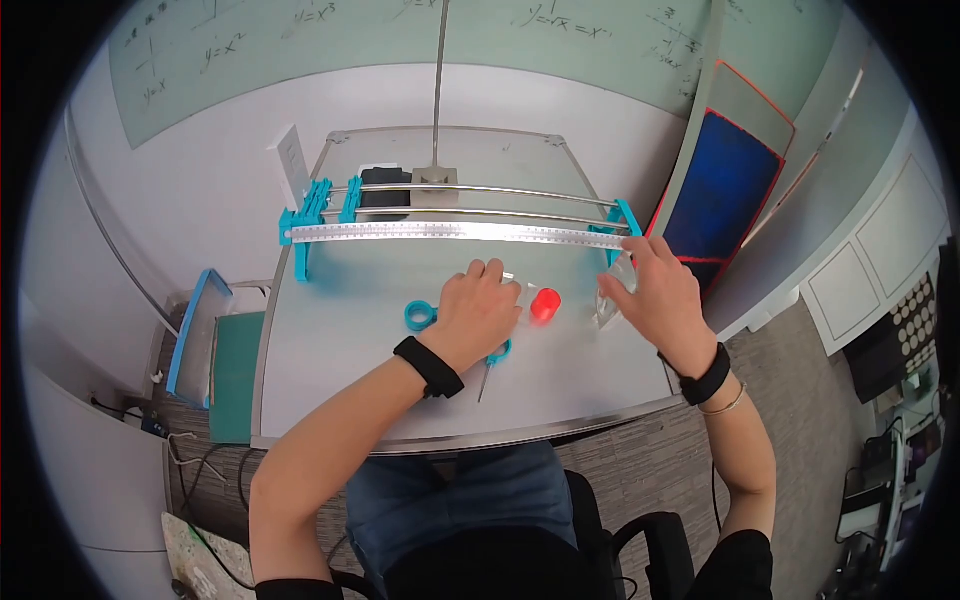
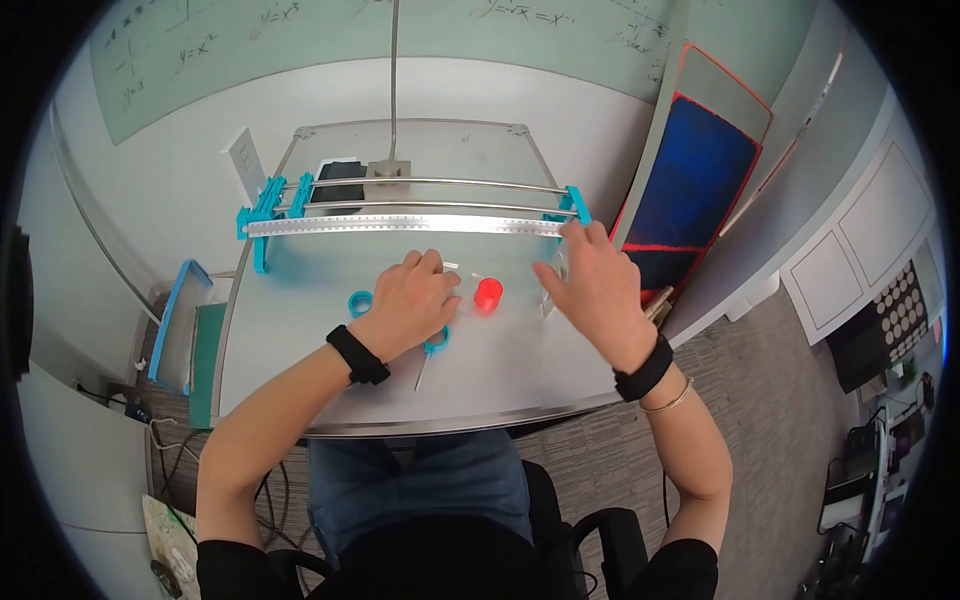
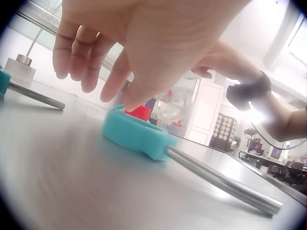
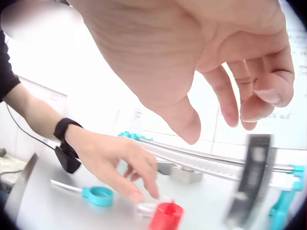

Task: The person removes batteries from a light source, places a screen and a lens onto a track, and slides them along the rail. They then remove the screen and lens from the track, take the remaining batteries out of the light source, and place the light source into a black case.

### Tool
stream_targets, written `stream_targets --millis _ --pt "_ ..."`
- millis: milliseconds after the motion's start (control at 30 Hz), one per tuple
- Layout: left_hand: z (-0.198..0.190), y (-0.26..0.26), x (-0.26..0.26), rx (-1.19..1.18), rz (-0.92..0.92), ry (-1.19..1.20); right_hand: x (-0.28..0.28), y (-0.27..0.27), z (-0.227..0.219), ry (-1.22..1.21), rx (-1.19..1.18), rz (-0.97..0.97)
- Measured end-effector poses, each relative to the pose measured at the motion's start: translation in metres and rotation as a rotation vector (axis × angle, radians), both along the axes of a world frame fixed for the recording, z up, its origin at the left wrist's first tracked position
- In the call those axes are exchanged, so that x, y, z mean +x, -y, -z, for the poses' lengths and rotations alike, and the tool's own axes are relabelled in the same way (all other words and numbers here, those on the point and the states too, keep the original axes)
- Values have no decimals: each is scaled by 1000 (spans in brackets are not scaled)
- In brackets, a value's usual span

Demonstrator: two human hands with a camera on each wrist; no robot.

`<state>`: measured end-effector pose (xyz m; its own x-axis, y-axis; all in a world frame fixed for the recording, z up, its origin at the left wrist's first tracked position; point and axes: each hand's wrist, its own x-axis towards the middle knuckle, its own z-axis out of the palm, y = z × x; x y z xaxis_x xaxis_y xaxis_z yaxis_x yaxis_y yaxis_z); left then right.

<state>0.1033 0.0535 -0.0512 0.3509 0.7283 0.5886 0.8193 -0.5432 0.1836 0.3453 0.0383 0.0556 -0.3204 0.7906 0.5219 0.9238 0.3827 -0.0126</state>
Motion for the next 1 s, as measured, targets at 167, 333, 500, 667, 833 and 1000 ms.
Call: stream_targets --millis 167,333,500,667,833,1000 --pt "7 -8 -5 -68 -71 -182 35 -15 17 -260 -339 22" --pt "8 -4 -5 -29 -47 -129 62 -18 55 -783 -662 -12" --pt "9 -2 9 21 186 -63 73 -27 85 -936 -813 37" --pt "19 -2 17 80 233 -87 75 -34 99 -837 -708 32" --pt "-26 20 -27 99 181 -35 84 -44 110 -772 -646 85" --pt "-75 29 -125 257 53 151 90 -54 119 -682 -554 56"
